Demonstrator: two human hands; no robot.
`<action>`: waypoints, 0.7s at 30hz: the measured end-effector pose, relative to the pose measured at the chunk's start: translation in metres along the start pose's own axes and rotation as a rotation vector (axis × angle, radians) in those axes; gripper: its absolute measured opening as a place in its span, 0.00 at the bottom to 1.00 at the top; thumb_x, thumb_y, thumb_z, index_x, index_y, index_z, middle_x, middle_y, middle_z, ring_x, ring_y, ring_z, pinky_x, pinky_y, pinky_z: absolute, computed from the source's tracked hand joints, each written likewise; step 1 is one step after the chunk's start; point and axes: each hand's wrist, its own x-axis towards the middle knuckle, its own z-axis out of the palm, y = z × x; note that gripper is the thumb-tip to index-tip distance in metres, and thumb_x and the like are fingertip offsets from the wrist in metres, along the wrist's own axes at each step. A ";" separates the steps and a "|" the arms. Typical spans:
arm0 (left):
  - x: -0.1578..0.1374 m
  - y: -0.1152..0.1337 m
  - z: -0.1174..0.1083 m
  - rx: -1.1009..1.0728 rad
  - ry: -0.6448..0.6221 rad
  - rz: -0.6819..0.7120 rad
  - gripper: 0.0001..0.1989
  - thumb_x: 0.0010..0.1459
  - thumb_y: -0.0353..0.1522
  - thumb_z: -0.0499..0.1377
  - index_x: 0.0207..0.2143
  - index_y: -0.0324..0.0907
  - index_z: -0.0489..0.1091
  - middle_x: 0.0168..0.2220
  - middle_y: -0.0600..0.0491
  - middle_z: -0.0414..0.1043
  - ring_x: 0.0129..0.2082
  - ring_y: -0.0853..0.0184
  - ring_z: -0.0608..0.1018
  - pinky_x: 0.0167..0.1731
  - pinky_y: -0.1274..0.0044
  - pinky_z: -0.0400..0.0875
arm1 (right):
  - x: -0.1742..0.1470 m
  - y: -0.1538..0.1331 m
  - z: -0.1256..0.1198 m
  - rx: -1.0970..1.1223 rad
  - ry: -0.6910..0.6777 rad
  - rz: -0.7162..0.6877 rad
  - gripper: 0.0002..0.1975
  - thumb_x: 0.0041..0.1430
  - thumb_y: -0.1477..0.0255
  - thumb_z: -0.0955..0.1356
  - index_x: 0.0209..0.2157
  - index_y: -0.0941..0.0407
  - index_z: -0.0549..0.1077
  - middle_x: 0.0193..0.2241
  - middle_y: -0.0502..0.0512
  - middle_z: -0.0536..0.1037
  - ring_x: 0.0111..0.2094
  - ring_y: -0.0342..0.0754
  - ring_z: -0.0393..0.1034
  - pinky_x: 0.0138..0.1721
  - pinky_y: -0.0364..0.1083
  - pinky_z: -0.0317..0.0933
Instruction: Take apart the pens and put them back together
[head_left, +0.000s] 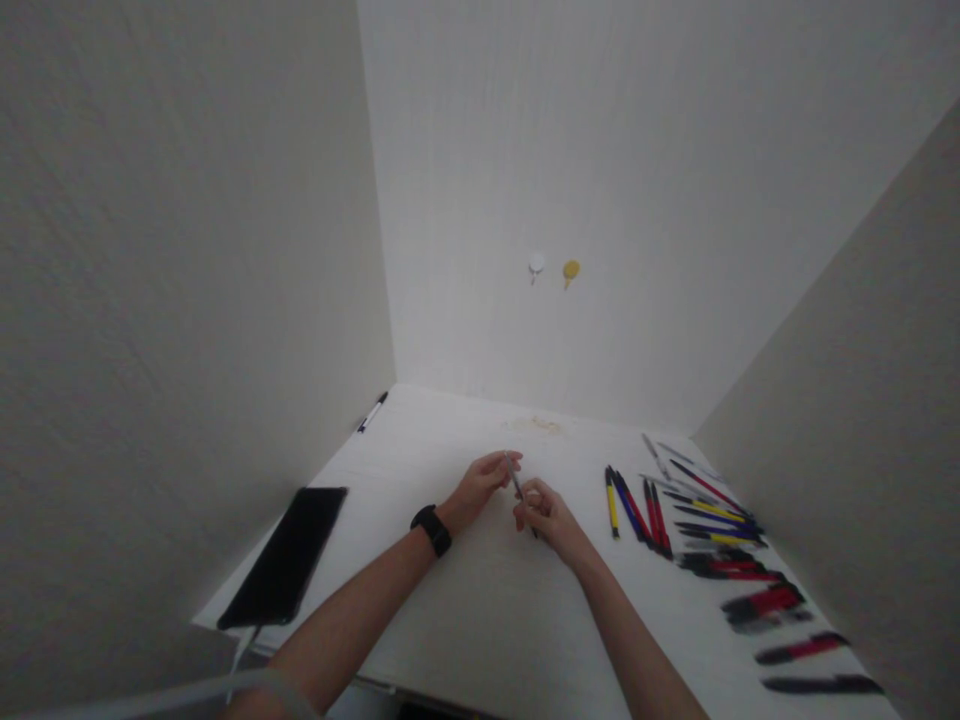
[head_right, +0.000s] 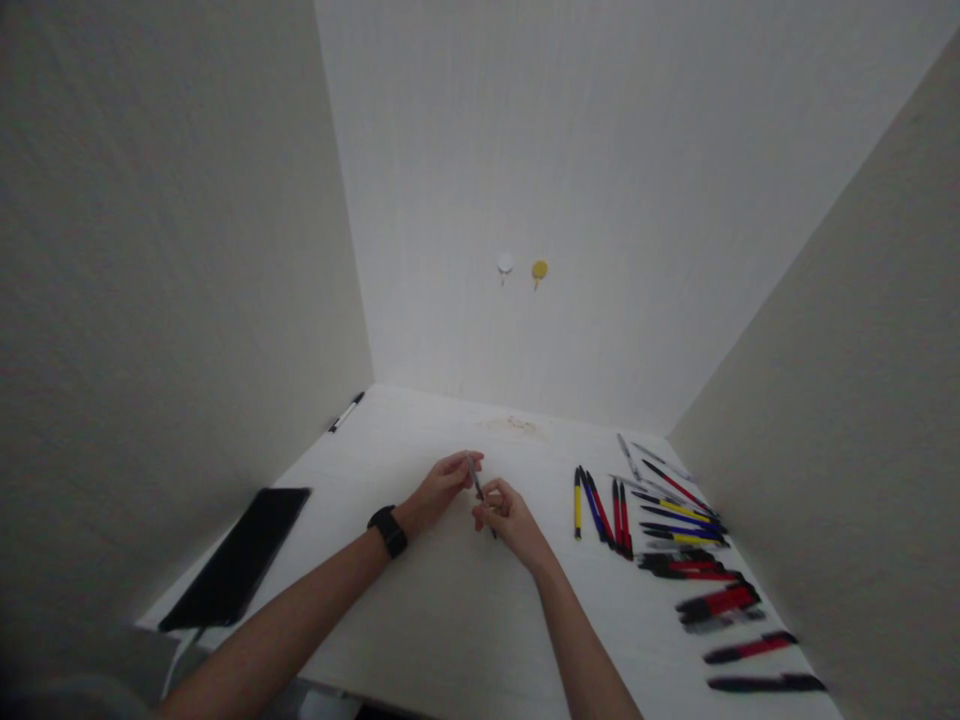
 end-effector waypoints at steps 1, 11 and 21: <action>0.000 0.001 0.000 0.015 0.003 -0.001 0.22 0.50 0.46 0.63 0.40 0.38 0.72 0.33 0.52 0.68 0.27 0.73 0.64 0.31 0.77 0.58 | 0.000 0.001 0.000 -0.007 -0.004 -0.001 0.20 0.49 0.57 0.71 0.36 0.55 0.65 0.21 0.46 0.72 0.18 0.38 0.55 0.20 0.39 0.44; -0.003 0.011 0.004 0.112 0.019 0.086 0.21 0.49 0.49 0.62 0.30 0.39 0.65 0.28 0.56 0.62 0.26 0.73 0.62 0.27 0.80 0.57 | -0.002 -0.010 0.003 -0.034 -0.034 0.028 0.22 0.56 0.53 0.64 0.37 0.58 0.71 0.23 0.49 0.74 0.14 0.35 0.47 0.16 0.40 0.39; -0.003 0.011 0.005 0.139 -0.015 0.130 0.22 0.48 0.49 0.63 0.29 0.38 0.67 0.27 0.54 0.64 0.28 0.72 0.64 0.29 0.78 0.57 | -0.001 -0.006 0.005 -0.019 0.045 0.033 0.19 0.46 0.58 0.73 0.27 0.56 0.64 0.21 0.47 0.71 0.18 0.37 0.58 0.20 0.39 0.48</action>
